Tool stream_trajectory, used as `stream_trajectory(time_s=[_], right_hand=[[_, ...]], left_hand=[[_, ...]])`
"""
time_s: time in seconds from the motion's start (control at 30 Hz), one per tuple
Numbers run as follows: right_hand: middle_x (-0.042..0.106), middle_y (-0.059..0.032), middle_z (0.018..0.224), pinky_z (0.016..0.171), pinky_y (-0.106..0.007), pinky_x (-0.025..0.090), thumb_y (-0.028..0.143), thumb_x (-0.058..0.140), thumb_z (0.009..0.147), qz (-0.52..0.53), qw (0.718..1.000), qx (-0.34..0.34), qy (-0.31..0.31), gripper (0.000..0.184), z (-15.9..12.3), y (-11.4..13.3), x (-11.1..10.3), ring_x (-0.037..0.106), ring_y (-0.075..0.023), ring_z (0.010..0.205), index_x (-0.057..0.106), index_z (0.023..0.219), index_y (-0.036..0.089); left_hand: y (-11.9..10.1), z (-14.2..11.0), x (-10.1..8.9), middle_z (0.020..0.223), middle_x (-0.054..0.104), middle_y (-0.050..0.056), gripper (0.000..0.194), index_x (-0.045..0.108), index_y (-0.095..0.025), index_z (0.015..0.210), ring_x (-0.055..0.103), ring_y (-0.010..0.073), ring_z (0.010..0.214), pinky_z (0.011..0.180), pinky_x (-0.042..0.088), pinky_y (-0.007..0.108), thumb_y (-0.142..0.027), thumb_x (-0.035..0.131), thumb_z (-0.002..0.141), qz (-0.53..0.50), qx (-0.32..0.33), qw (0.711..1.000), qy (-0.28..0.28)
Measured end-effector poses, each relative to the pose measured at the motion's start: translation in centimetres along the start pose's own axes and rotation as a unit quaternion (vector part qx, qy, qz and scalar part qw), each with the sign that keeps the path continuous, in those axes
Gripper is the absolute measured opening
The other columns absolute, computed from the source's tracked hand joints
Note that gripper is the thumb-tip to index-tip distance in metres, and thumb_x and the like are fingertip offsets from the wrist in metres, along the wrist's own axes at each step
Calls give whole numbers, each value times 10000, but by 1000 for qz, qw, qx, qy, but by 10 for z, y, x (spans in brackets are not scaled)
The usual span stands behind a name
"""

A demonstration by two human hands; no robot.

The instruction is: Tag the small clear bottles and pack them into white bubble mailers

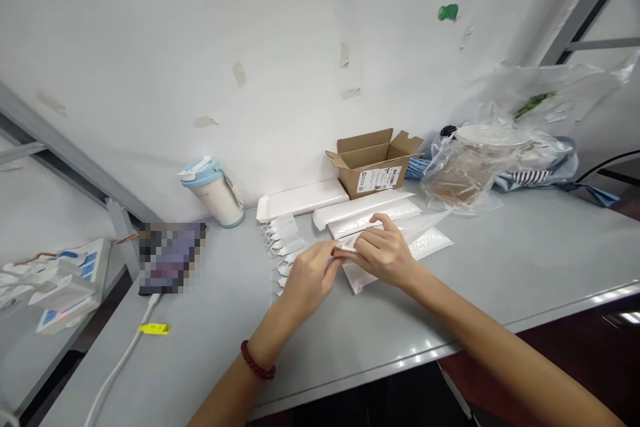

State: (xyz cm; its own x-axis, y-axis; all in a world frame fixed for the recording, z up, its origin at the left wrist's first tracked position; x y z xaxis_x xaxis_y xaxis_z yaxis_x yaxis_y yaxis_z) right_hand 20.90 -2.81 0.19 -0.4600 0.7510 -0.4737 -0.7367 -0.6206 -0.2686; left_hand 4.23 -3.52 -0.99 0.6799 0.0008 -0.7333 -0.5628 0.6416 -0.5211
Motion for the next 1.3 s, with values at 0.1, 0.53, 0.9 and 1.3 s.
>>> stream_trajectory(time_s=[0.1, 0.53, 0.9, 1.3], right_hand=[[400, 59, 408, 592, -257, 365, 383, 546, 878, -19, 1000, -8, -9, 481, 4, 0, -6, 338, -82, 427, 388, 463, 198], [489, -22, 461, 499, -253, 180, 630, 508, 798, 43, 887, 180, 423, 555, 28, -29, 15, 388, -107, 470, 582, 518, 156], [524, 0, 568, 527, -254, 241, 358, 610, 784, 218, 770, 133, 585, 271, 78, -56, 45, 392, -91, 525, 638, 642, 129], [550, -14, 665, 555, -247, 297, 333, 519, 838, 265, 732, 141, 611, 252, 79, -71, 45, 439, -109, 585, 630, 757, 122]], left_hand=[[-8, 1, 3, 708, 596, 11, 118, 535, -186, 777, 537, 153, 650, 616, 430, 266, -281, 591, 816, -45, -58, 997, 0], [-14, 4, 17, 458, 456, -42, 378, 421, -180, 534, 441, 92, 442, 469, 332, 224, -416, 564, 791, -320, -280, 899, 106], [-15, 3, 23, 509, 553, -3, 276, 494, -146, 619, 525, 89, 429, 460, 427, 206, -300, 516, 847, -358, -343, 861, 109], [-13, 10, 4, 605, 609, 21, 104, 586, -122, 690, 571, 108, 553, 581, 460, 223, -161, 557, 782, -371, -324, 862, 118]])
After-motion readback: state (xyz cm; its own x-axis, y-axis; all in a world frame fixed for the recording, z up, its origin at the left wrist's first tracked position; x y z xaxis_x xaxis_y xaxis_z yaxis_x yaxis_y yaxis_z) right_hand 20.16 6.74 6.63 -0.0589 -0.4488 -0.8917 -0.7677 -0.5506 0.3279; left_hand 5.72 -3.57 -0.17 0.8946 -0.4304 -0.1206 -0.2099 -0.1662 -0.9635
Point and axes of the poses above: each hand's wrist, its own z-axis towards the middle knuckle, its own x-axis out of the palm, y = z × x, the point moved 1 cm from there along z, towards the middle knuckle
